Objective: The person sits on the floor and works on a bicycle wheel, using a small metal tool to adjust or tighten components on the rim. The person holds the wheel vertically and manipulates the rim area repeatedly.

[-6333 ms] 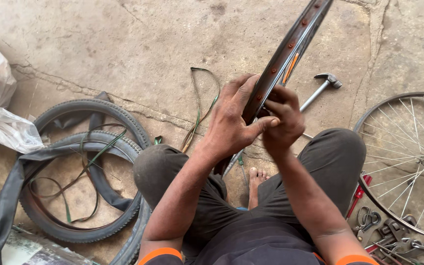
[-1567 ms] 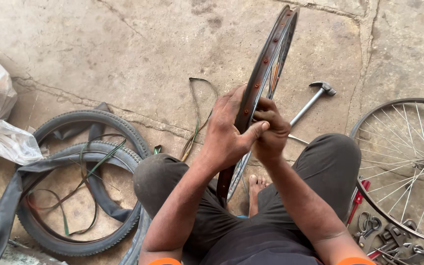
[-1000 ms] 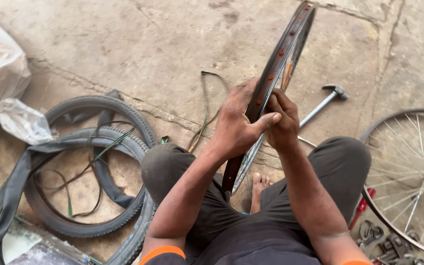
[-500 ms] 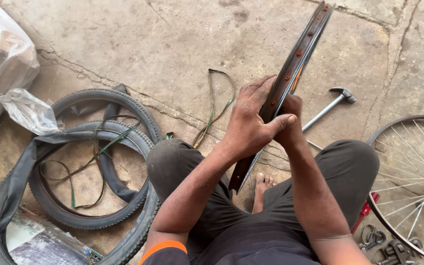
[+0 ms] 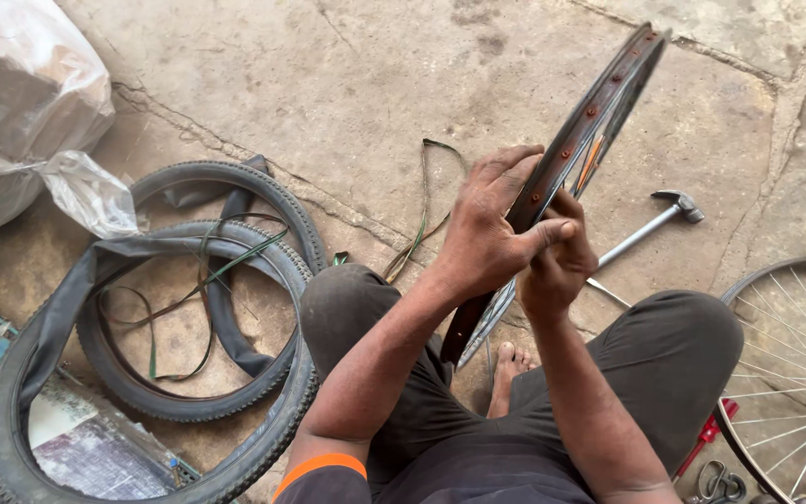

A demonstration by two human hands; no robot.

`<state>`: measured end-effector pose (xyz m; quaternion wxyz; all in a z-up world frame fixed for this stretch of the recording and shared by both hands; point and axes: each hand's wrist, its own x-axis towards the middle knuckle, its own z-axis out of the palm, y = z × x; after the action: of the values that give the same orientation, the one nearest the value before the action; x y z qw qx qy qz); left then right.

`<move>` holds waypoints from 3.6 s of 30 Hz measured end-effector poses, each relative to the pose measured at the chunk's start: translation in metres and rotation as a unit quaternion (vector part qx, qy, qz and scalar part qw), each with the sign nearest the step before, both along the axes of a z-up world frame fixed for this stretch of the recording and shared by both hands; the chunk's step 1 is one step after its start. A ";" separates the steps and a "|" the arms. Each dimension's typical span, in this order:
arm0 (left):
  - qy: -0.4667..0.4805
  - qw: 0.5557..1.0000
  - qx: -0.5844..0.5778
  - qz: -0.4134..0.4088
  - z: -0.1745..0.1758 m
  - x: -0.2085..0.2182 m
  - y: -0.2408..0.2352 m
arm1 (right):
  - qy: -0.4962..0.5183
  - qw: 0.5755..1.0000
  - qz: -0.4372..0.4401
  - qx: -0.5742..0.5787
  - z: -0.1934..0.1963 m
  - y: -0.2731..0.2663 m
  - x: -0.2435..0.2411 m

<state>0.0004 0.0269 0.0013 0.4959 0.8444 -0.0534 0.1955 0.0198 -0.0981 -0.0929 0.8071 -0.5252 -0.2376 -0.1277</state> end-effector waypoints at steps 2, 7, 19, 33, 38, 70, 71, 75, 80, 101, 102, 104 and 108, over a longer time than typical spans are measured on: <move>0.007 1.000 -0.002 0.000 -0.003 0.000 -0.001 | -0.040 0.995 -0.043 -0.076 0.006 -0.003 0.006; -0.001 1.000 0.026 -0.005 -0.008 0.002 -0.006 | -0.018 0.976 -0.073 -0.205 0.012 -0.016 0.028; -0.017 0.999 0.024 0.012 0.001 -0.001 -0.004 | 0.100 0.939 0.323 -0.061 0.034 -0.033 0.054; -0.017 0.999 0.036 0.001 -0.002 -0.003 -0.006 | -0.007 0.991 -0.062 -0.116 0.015 -0.015 0.006; -0.005 0.999 0.027 -0.018 0.007 -0.005 -0.016 | 0.017 0.981 0.015 -0.193 -0.012 -0.026 0.043; 0.033 0.998 -0.009 -0.053 0.002 -0.012 -0.027 | 0.015 0.983 -0.160 -0.093 -0.025 -0.046 -0.004; 0.041 0.997 -0.029 -0.059 -0.001 -0.014 -0.029 | 0.039 0.992 -0.101 -0.063 -0.031 -0.049 0.000; 0.035 0.988 -0.112 -0.100 -0.008 -0.016 -0.029 | 0.106 0.980 -0.110 -0.125 -0.033 -0.057 0.013; -0.020 0.990 -0.098 -0.100 -0.026 -0.015 -0.038 | 0.016 0.998 -0.024 -0.056 -0.009 -0.069 0.020; 0.003 0.999 0.022 -0.023 -0.011 0.011 -0.010 | -0.002 0.992 0.059 -0.113 0.009 -0.039 0.026; 0.010 1.000 0.019 -0.022 -0.013 0.010 -0.010 | -0.022 0.992 0.024 -0.119 0.007 -0.034 0.021; 0.023 0.999 0.012 -0.025 -0.017 0.010 -0.010 | -0.008 0.994 0.019 -0.105 0.000 -0.028 0.024; -0.013 0.999 -0.002 -0.031 -0.024 0.008 -0.013 | 0.100 0.982 0.162 -0.010 -0.009 -0.044 0.044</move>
<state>0.0081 0.0138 -0.0226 0.5031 0.8386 -0.0857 0.1908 0.0640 -0.1423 -0.1022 0.8317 -0.4978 -0.2385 0.0605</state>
